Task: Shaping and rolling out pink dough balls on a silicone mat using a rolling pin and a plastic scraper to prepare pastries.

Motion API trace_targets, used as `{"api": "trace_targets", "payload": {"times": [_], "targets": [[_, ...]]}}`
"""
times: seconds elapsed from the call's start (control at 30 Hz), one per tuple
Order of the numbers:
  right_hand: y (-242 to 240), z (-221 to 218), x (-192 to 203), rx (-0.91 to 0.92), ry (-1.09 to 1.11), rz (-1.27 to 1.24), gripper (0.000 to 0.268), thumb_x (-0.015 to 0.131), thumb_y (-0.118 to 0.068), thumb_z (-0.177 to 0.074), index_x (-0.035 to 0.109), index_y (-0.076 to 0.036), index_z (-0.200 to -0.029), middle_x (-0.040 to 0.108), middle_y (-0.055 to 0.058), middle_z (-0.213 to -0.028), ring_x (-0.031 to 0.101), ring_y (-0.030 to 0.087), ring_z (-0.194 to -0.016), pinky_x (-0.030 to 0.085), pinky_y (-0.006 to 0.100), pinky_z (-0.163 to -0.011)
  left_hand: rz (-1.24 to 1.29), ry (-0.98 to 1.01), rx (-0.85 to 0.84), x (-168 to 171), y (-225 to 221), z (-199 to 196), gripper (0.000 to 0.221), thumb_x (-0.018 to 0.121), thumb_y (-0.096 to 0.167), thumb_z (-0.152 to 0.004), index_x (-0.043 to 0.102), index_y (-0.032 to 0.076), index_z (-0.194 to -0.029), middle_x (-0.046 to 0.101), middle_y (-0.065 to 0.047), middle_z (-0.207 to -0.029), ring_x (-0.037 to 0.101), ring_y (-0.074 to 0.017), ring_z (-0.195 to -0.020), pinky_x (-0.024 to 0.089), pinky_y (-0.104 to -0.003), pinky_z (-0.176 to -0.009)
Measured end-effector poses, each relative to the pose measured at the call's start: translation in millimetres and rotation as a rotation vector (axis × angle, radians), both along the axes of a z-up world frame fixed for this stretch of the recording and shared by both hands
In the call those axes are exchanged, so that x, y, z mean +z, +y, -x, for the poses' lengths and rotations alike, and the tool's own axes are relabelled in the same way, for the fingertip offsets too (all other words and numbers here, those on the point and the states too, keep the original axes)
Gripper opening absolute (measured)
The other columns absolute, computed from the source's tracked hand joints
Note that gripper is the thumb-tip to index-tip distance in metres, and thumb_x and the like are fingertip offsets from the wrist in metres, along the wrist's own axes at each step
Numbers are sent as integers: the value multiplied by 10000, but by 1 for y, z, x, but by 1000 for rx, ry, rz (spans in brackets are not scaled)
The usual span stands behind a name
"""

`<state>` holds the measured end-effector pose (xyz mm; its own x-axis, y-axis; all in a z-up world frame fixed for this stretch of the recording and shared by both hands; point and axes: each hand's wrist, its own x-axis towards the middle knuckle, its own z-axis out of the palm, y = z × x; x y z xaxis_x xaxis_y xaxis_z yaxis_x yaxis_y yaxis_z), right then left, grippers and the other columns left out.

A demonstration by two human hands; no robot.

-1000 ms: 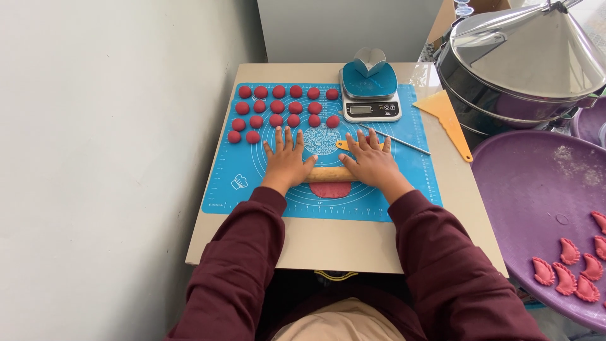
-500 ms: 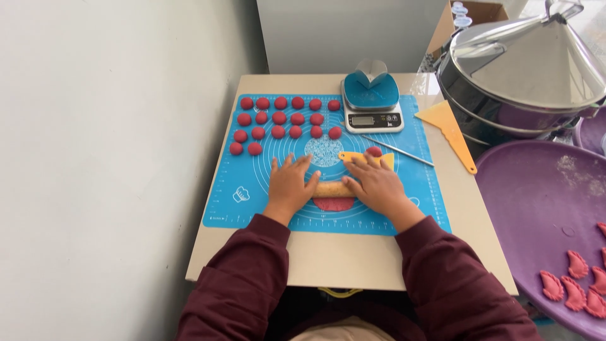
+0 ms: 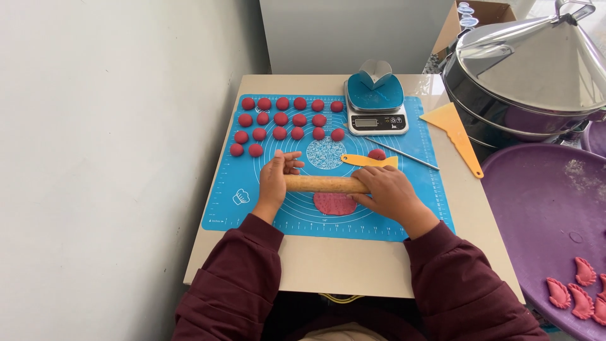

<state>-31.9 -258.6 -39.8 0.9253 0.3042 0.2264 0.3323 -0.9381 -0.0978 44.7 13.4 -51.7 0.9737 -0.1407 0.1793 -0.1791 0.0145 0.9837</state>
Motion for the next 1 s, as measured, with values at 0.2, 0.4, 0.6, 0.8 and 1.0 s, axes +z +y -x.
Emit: {"api": "trace_targets", "payload": {"times": [0.2,0.4,0.6,0.8,1.0], "targets": [[-8,6,12,-155,-220,-211,387,757,-438,-914,686,-228,-1231,775,41,-1022,758,257,-983,576,386,-888,77,114,-154,-8,2,-7,943,-69,639,-1006,663,122,-1300,754,-86,-1032,677,-158,-907,509,-304,-845],[-59,-9,14,-576,-148,-175,485,610,-538,-1024,603,-256,-1418,731,71,-1143,738,326,-1017,586,505,-873,-704,-235,-100,3,-13,14,395,648,397,-963,689,204,-1305,709,-35,-1164,608,-230,-1168,500,-389,-981],[-115,-16,-7,-809,-133,-125,468,626,-433,-1065,590,-210,-1474,734,109,-1123,742,301,-1006,603,512,-835,-1072,-425,-199,-1,-25,24,431,615,402,-963,686,173,-1321,609,-82,-1291,497,-273,-1263,431,-466,-1048],[-119,-14,-2,-903,-37,-156,474,545,-423,-1110,539,-178,-1515,716,185,-1145,721,372,-1089,581,591,-849,-1055,-534,-185,-17,-35,21,278,627,316,-977,737,187,-1197,652,-38,-1131,566,-218,-1168,498,-406,-983],[-138,-20,-20,-967,-13,-95,483,513,-446,-1111,518,-198,-1526,703,178,-1163,714,365,-1114,572,594,-843,-991,-546,-204,-21,-40,22,197,644,297,-962,726,177,-1095,666,-16,-1029,602,-204,-1097,525,-386,-936]]}}
